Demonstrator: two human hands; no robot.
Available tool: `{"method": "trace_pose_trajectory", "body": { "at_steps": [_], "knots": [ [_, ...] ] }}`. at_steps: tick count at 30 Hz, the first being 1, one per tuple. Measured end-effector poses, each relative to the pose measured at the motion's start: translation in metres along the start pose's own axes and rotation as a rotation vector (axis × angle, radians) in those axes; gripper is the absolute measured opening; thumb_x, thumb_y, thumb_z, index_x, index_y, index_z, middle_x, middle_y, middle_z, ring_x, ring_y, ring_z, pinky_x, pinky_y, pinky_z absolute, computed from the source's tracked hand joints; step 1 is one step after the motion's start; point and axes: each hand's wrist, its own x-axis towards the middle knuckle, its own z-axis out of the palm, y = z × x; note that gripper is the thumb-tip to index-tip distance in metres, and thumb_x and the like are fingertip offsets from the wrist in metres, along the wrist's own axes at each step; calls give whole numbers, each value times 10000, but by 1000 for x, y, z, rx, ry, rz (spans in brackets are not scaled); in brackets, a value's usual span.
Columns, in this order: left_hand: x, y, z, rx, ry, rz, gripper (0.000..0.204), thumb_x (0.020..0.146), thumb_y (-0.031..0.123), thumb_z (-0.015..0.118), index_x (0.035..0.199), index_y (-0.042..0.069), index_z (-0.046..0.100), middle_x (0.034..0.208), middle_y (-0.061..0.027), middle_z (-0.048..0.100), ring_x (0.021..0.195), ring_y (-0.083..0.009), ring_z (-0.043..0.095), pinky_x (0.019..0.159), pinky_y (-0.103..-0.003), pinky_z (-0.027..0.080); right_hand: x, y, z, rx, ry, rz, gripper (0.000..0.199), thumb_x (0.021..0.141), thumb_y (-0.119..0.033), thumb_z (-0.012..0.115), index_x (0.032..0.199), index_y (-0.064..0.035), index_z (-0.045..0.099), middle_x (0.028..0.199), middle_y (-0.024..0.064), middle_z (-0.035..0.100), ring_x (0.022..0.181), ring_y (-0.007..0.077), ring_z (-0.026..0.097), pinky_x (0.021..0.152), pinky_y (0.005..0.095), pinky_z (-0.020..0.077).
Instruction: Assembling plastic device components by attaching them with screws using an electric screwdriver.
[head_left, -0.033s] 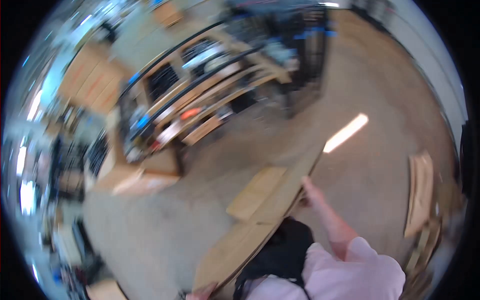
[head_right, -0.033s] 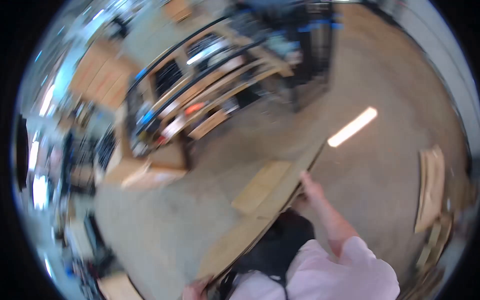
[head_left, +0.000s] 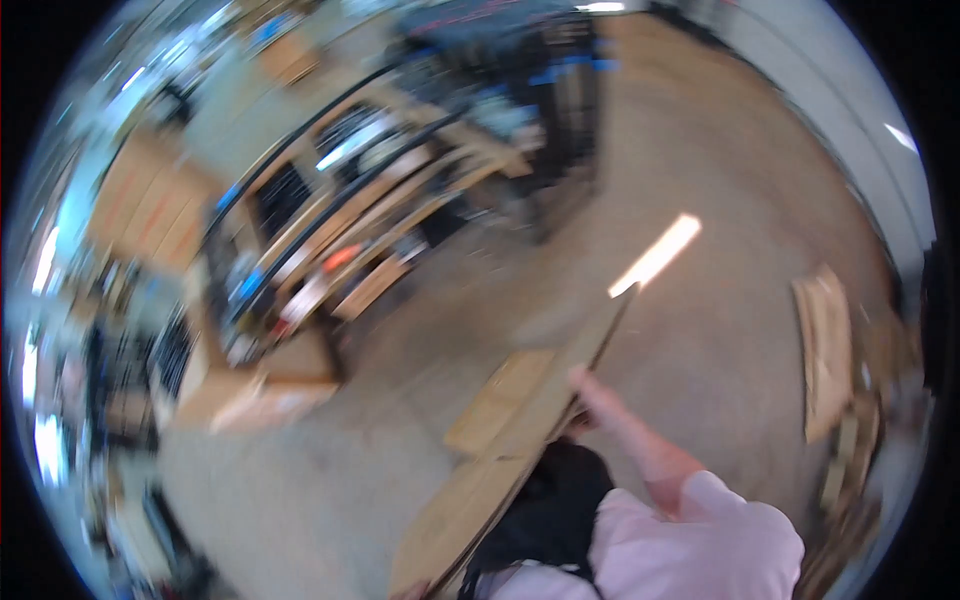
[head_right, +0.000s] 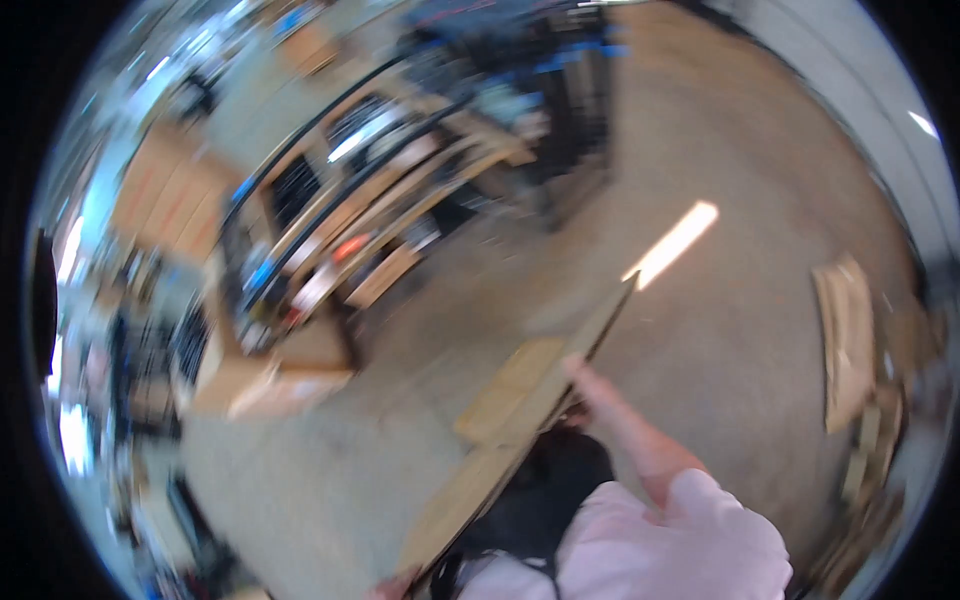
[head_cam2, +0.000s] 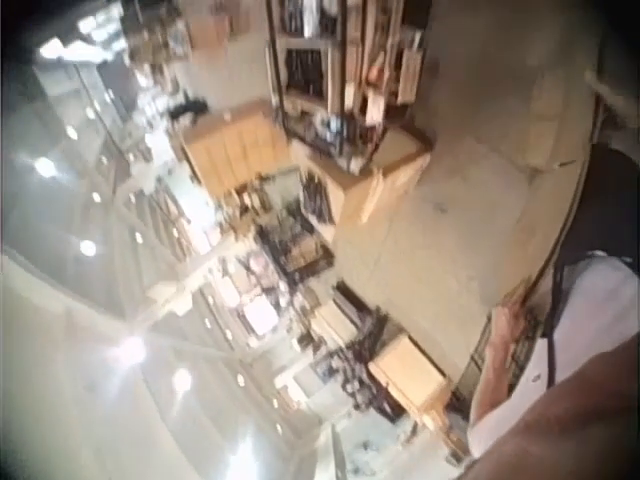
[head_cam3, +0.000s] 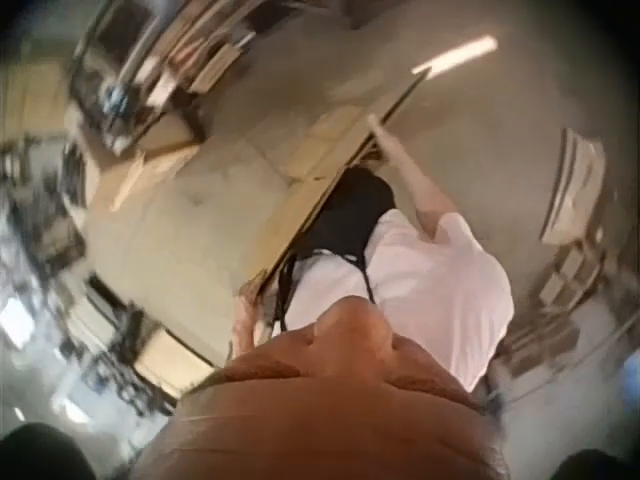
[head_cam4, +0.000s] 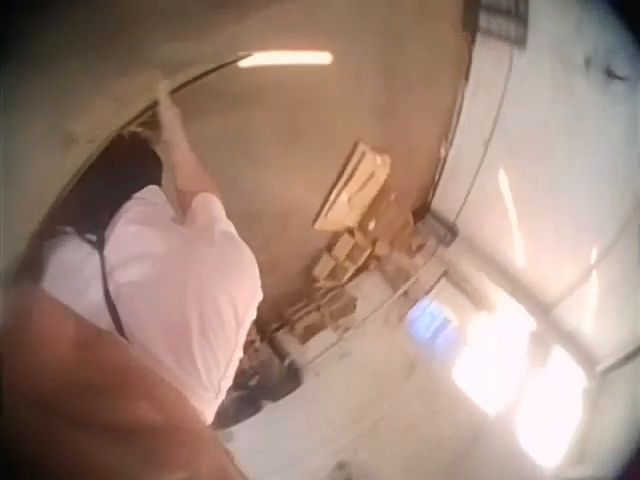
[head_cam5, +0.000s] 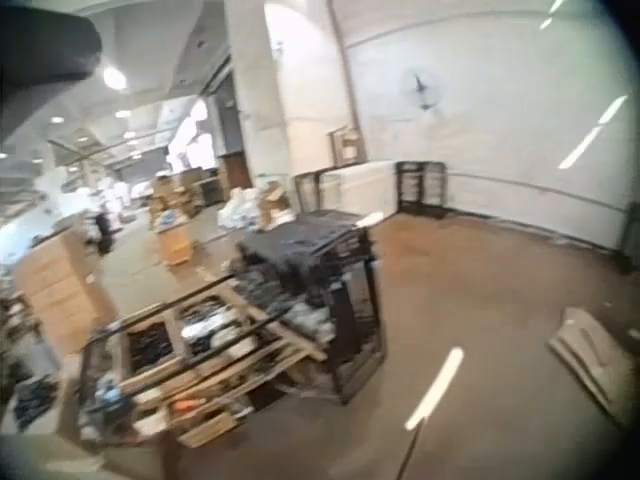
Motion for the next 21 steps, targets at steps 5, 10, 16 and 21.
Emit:
{"method": "trace_pose_trajectory", "body": {
  "at_steps": [5,10,16,21],
  "knots": [
    [28,-16,-13,151,-196,288,558,880,11,623,1427,118,579,1294,-231,664,1126,-400,671,919,-459,573,-53,61,-14,120,-195,213,607,948,-524,627,1321,-47,601,1205,187,710,923,347,754,744,425,627],
    [78,-5,-24,274,-318,390,528,877,4,591,1392,119,606,1307,-197,667,1113,-398,675,913,-466,576,-105,146,-78,466,-60,48,402,971,-252,587,1295,-13,587,1175,191,712,959,339,742,769,431,626],
    [136,7,-24,717,-492,276,455,865,27,636,1316,86,635,1293,-194,674,1115,-404,673,926,-469,572,-182,177,-105,720,186,-120,338,959,-136,579,1268,1,590,1148,188,706,982,331,727,810,465,626],
    [193,145,13,820,-508,411,481,933,-52,522,1383,84,623,1156,-220,712,1002,-445,663,863,-493,542,-215,195,-148,1129,352,-343,306,969,-96,559,1264,-13,555,1174,172,660,1071,338,675,874,486,613]
  ]
}}
